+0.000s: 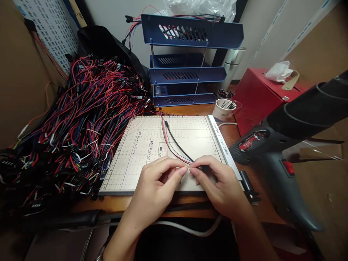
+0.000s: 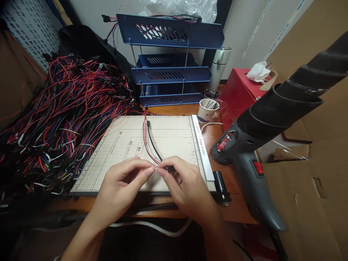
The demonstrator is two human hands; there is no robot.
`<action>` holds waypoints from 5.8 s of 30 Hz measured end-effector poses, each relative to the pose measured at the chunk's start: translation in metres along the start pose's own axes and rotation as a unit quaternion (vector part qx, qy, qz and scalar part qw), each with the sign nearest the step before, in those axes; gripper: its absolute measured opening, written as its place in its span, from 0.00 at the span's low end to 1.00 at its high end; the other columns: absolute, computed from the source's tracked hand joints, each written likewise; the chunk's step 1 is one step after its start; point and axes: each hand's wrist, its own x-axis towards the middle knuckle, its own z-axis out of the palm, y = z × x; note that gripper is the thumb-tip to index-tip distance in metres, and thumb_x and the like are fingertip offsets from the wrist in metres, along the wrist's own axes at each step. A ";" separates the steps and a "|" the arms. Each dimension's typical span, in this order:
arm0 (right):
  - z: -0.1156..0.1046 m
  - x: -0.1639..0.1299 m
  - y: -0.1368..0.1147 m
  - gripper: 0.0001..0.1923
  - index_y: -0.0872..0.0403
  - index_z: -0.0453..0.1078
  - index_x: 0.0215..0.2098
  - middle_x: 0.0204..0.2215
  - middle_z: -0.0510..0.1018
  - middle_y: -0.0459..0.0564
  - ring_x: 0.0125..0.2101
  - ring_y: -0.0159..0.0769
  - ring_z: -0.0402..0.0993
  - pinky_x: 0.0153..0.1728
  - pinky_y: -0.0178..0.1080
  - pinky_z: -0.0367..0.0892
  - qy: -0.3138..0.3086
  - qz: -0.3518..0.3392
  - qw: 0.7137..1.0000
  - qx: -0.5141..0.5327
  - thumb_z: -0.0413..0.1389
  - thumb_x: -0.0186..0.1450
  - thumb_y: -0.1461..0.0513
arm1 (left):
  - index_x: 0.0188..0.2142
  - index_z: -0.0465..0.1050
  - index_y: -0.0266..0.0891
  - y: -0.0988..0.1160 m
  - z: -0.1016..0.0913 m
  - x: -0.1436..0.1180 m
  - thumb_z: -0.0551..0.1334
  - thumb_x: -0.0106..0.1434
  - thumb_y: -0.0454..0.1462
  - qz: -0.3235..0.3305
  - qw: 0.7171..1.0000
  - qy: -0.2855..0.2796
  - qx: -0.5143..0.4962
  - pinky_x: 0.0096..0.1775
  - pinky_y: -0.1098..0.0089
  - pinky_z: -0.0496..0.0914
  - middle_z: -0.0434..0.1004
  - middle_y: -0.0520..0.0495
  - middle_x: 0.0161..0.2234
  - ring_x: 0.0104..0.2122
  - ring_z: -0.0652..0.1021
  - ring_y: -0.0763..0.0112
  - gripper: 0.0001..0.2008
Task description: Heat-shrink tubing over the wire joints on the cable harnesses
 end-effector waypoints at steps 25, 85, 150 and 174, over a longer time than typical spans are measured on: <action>0.002 0.001 0.001 0.05 0.53 0.72 0.41 0.30 0.78 0.43 0.25 0.28 0.72 0.29 0.31 0.65 0.011 -0.001 0.999 -0.050 0.55 0.75 0.66 | 0.40 0.80 0.40 -0.001 0.004 0.000 0.62 0.73 0.34 0.028 0.999 0.025 0.040 0.35 0.71 0.69 0.84 0.50 0.35 0.34 0.80 0.71 0.07; 0.009 0.000 -0.004 0.04 0.49 0.72 0.43 0.31 0.77 0.38 0.26 0.23 0.70 0.29 0.25 0.65 0.015 0.021 0.999 -0.021 0.56 0.75 0.66 | 0.38 0.79 0.40 0.000 0.001 -0.004 0.64 0.71 0.30 0.075 0.995 0.053 0.027 0.37 0.77 0.70 0.80 0.54 0.32 0.32 0.78 0.78 0.06; 0.004 0.006 -0.018 0.20 0.57 0.75 0.37 0.24 0.77 0.47 0.19 0.25 0.72 0.17 0.23 0.63 0.157 0.257 0.881 0.364 0.72 0.63 0.50 | 0.42 0.84 0.40 0.014 -0.002 0.010 0.60 0.74 0.32 0.162 0.979 0.057 0.112 0.36 0.68 0.69 0.88 0.51 0.33 0.28 0.81 0.72 0.12; 0.006 0.002 -0.014 0.22 0.57 0.72 0.37 0.25 0.78 0.47 0.17 0.27 0.72 0.14 0.24 0.62 0.137 0.281 0.865 0.392 0.71 0.63 0.48 | 0.40 0.83 0.44 0.007 0.004 0.011 0.70 0.68 0.32 0.171 0.975 0.088 0.115 0.39 0.65 0.67 0.88 0.57 0.34 0.28 0.82 0.74 0.05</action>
